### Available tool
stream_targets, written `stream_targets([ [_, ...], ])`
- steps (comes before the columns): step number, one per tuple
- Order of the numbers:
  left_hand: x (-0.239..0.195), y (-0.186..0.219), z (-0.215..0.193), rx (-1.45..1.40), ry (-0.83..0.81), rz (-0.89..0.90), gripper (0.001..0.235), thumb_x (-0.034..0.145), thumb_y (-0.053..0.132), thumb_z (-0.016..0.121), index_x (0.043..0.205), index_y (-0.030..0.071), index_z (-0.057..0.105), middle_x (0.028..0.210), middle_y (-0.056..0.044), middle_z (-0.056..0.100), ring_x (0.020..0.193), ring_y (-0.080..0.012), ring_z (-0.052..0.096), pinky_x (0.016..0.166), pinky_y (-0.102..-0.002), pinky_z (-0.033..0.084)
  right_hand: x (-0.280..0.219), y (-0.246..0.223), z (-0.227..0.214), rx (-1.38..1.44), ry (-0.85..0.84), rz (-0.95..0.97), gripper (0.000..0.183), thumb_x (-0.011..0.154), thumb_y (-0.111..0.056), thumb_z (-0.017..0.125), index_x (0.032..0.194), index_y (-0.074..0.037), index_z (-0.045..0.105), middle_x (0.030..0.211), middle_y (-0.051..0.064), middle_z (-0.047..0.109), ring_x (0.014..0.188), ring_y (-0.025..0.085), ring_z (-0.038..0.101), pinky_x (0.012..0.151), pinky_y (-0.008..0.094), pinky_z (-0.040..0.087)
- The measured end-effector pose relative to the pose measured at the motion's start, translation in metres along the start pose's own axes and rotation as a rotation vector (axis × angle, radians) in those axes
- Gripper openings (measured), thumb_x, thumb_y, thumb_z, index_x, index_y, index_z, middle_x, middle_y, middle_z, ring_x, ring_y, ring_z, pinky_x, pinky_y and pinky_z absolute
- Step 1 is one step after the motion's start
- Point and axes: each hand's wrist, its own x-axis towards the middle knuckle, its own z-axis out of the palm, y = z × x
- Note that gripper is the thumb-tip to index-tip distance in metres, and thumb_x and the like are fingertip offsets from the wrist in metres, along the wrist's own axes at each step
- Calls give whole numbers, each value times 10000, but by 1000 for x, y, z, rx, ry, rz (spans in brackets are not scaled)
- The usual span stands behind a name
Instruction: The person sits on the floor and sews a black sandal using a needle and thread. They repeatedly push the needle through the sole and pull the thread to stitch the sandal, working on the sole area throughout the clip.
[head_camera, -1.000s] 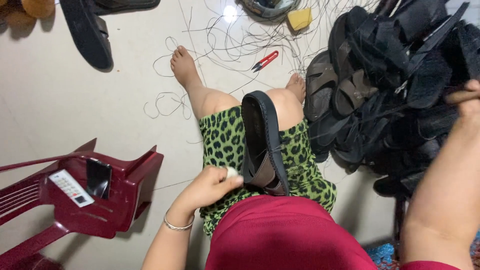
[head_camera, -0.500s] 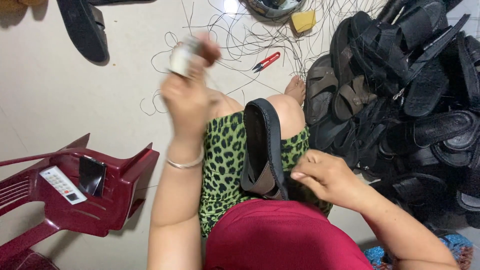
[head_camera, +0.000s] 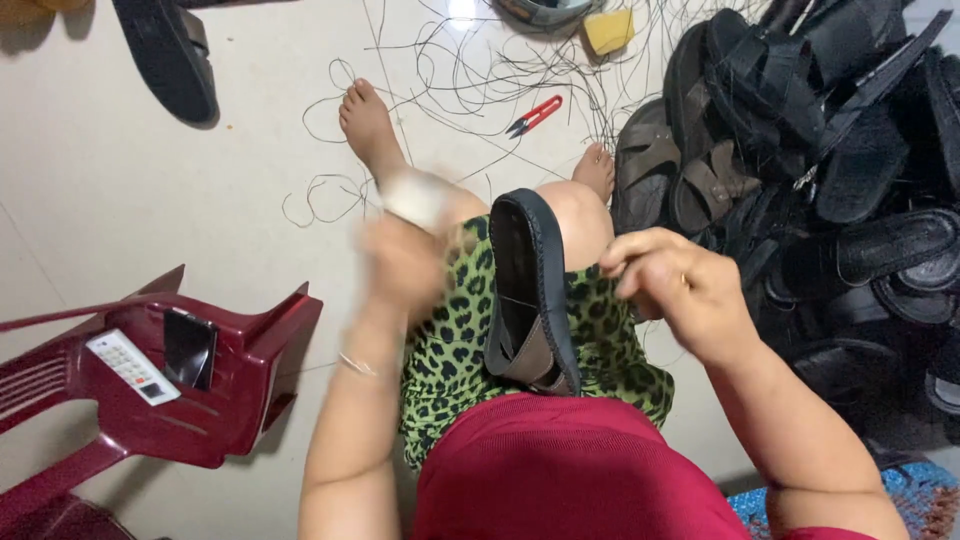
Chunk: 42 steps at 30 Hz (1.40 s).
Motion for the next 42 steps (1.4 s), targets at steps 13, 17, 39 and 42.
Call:
stream_targets([
  [13,-21,-52,-277,1847,324,1,498,997,503,709,855,27,729,838,-206,607,869,-450,631,722,-576,464,-34,-22,-15,-987,-331,-131,548,929,-169,660,1457,-61,564,1100,245,678,981,427,679,810,547,556],
  [17,-8,-36,-151,1227,149,369,395,797,252,956,893,-69,747,1229,-270,635,1210,-488,574,1071,-488,439,-32,-15,4,-1162,-417,-209,393,984,-241,624,1373,-205,663,845,89,648,594,318,647,515,391,529],
  [39,7,-22,24,877,-652,353,863,784,615,784,1417,78,548,1323,-130,587,1229,-357,610,962,-477,541,0,-12,34,-1451,-489,-244,155,1014,-315,506,1071,-193,581,706,-24,568,487,234,671,412,351,516],
  [42,-17,-10,28,844,-379,683,885,789,546,823,1352,-85,562,1274,-321,600,1195,-493,617,1021,-571,516,3,-11,29,-1250,-492,-189,209,991,-275,542,1136,-128,571,679,56,607,532,314,694,473,415,548],
])
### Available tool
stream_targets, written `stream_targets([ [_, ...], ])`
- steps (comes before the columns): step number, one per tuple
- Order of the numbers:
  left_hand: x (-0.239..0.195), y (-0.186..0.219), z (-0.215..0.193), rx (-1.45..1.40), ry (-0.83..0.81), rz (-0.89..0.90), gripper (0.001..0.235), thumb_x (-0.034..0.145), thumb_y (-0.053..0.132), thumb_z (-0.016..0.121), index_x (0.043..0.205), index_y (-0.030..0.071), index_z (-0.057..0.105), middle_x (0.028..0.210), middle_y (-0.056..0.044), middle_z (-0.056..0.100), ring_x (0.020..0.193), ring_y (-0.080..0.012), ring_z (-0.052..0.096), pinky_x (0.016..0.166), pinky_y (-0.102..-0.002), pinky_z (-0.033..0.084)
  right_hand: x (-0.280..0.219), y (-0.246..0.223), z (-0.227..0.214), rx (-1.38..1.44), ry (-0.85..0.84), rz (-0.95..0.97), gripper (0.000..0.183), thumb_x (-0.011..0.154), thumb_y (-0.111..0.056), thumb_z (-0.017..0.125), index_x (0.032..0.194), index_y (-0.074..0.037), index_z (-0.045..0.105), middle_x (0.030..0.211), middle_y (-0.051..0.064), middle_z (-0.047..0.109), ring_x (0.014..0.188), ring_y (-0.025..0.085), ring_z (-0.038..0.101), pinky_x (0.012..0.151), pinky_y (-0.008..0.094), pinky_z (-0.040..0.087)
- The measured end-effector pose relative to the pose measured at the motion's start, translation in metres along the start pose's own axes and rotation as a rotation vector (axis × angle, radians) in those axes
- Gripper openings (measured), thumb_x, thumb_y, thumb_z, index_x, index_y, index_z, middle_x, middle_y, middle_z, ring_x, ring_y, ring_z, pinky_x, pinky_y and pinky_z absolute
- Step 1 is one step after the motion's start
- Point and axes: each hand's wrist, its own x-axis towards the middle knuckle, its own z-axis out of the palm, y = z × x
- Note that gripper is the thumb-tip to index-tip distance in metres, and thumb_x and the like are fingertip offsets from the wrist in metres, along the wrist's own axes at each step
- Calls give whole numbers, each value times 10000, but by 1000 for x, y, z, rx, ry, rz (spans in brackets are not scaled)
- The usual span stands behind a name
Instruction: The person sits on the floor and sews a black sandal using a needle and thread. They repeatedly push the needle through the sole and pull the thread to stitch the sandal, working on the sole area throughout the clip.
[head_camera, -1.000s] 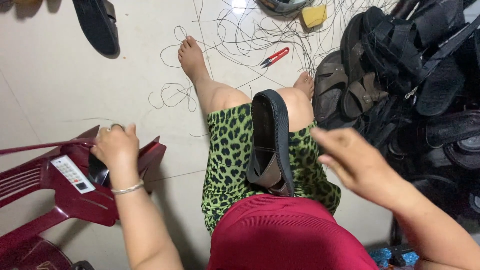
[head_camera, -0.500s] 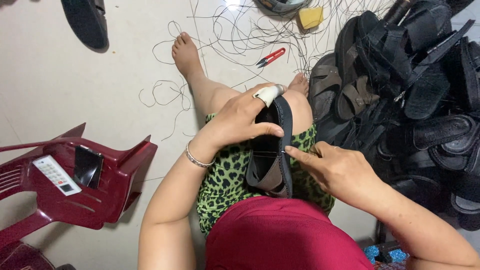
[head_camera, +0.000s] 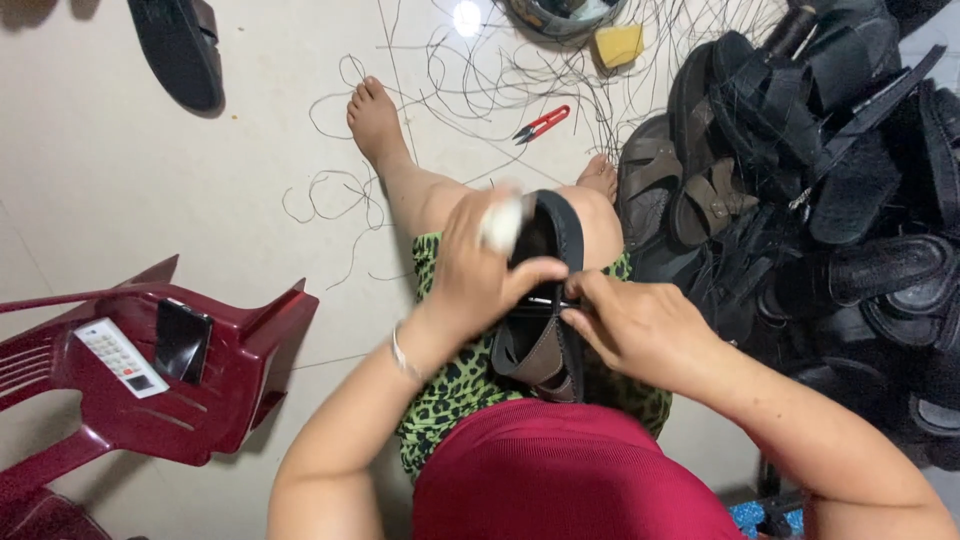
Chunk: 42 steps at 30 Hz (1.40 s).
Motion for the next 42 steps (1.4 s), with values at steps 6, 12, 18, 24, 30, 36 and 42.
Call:
stream_targets([
  [6,-70,31,8,266,126,402,197,900,56,718,726,18,635,779,-147,553,650,-330,538,663,-497,511,-10,1,13,-214,191,-122,142,994,-285,581,1045,-158,622,662,21,611,574,250,672,555,357,539],
  [12,-58,50,0,8,32,195,324,911,116,638,602,53,565,883,-138,643,729,-305,609,613,-401,457,-8,-8,1,-190,159,-81,78,990,-204,566,972,-136,599,637,43,568,559,271,650,506,328,519],
  [18,-73,38,3,144,-54,102,361,933,110,652,586,43,576,831,-147,624,704,-314,626,558,-393,455,-11,0,13,-84,159,-33,209,936,-166,680,1120,-83,625,704,73,640,642,274,719,525,352,565],
  [24,-60,54,-13,-148,-5,6,301,912,120,686,627,52,620,860,-125,660,738,-285,639,632,-371,484,-10,0,10,-82,175,-46,216,939,-170,678,1129,-82,624,715,79,643,656,281,716,527,344,563],
  [30,-60,41,-6,-448,36,-172,96,894,77,749,915,-12,718,931,-137,727,804,-304,712,683,-365,553,-12,2,14,-59,181,-45,224,948,-161,676,1147,-70,630,728,84,662,658,270,723,535,330,568],
  [36,-67,38,9,252,103,244,231,870,-14,663,655,45,603,772,-108,560,626,-259,529,528,-357,425,-10,2,13,-38,185,-51,244,931,-152,683,1152,-56,640,734,96,682,660,279,733,530,340,570],
  [42,-69,49,-1,-1059,-163,-358,60,854,50,797,877,27,746,1095,-157,761,984,-239,690,837,-366,554,-12,3,16,-8,246,-89,260,941,-149,677,1173,-39,630,744,112,680,664,297,733,535,341,574],
])
